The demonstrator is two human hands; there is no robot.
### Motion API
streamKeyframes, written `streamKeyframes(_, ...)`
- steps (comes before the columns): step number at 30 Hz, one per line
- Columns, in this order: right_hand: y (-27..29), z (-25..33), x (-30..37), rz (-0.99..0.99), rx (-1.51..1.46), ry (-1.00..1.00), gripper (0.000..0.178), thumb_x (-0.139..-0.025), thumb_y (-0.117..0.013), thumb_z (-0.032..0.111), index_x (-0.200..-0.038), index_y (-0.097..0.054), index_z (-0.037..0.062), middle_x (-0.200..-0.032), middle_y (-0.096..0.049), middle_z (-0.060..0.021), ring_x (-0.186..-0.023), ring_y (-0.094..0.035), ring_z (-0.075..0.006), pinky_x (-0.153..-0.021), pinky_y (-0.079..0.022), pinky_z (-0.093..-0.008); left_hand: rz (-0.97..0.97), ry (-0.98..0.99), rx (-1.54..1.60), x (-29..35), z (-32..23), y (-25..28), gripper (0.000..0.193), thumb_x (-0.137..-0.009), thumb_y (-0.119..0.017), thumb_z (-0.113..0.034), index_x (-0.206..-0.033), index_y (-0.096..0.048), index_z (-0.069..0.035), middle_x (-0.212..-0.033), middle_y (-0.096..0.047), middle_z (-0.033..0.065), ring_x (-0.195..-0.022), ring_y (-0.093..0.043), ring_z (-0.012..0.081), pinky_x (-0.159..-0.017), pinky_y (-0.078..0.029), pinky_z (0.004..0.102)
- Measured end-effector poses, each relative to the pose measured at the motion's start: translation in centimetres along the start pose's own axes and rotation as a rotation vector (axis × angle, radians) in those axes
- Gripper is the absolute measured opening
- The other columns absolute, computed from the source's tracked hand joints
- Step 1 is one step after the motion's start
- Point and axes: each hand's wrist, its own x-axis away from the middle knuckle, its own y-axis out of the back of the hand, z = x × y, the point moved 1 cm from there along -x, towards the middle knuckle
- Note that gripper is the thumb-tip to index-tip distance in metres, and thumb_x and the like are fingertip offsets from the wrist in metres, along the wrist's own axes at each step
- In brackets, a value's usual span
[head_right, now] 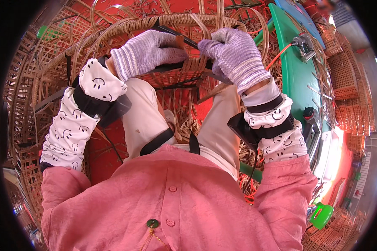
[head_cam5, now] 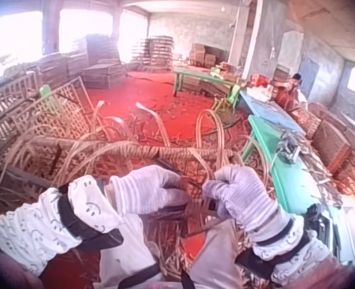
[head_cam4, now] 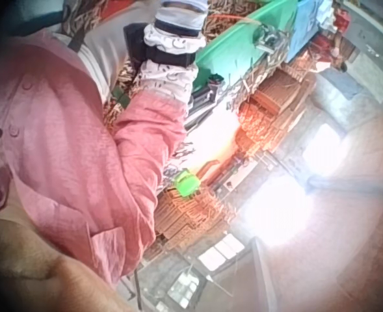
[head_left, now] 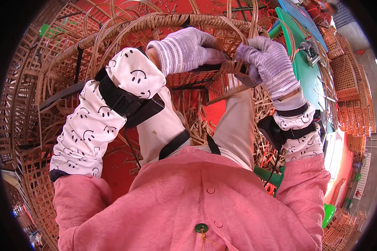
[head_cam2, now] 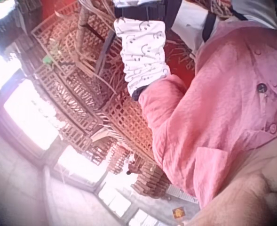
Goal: Assembling or weaving a wicker furniture item using rattan strips and a pneumatic staple gun.
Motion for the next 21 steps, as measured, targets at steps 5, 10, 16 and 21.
streamKeyframes(5, 0.0, -0.6, -0.7, -0.014, -0.145, -0.004, 0.025, -0.080, -0.065, 0.022, -0.069, -0.057, 0.0006, -0.045, -0.046, -0.0030, -0.033, -0.041, -0.0115, -0.032, -0.028, -0.0248, 0.010, 0.032, 0.072, 0.3, 0.4, -0.1, 0.022, -0.077, -0.065, -0.019, -0.091, -0.063, -0.002, -0.081, -0.065, 0.0082, -0.074, -0.060, 0.0135, -0.071, -0.047, 0.0281)
streamKeyframes(10, 0.2, -0.6, -1.5, -0.026, -0.053, 0.020, 0.026, -0.080, -0.064, 0.024, -0.069, -0.058, 0.0011, -0.044, -0.048, -0.0041, -0.035, -0.046, -0.0117, -0.034, -0.034, -0.0248, -0.022, -0.072, 0.007, 1.4, -0.2, -0.8, 0.022, -0.076, -0.065, -0.012, -0.095, -0.063, -0.002, -0.081, -0.065, 0.0097, -0.075, -0.061, 0.0134, -0.070, -0.048, 0.0266)
streamKeyframes(16, -0.3, -0.7, -3.1, -0.052, 0.363, 0.161, 0.023, -0.077, -0.067, 0.025, -0.078, -0.062, 0.0029, -0.054, -0.057, -0.0067, -0.044, -0.056, -0.0140, -0.042, -0.043, -0.0281, -0.157, -0.457, -0.257, 2.9, -0.2, -0.6, 0.033, -0.073, -0.069, -0.021, -0.098, -0.062, 0.001, -0.084, -0.063, 0.0157, -0.080, -0.062, 0.0214, -0.072, -0.048, 0.0296)
streamKeyframes(21, 0.0, -0.6, -2.2, 0.052, 0.227, 0.015, 0.024, -0.077, -0.066, 0.024, -0.083, -0.062, 0.0009, -0.056, -0.058, -0.0070, -0.044, -0.055, -0.0134, -0.043, -0.044, -0.0279, 0.113, -0.138, 0.057, 1.8, -0.6, 0.1, 0.032, -0.075, -0.068, -0.020, -0.098, -0.062, 0.002, -0.077, -0.063, 0.0115, -0.076, -0.060, 0.0153, -0.070, -0.047, 0.0280)
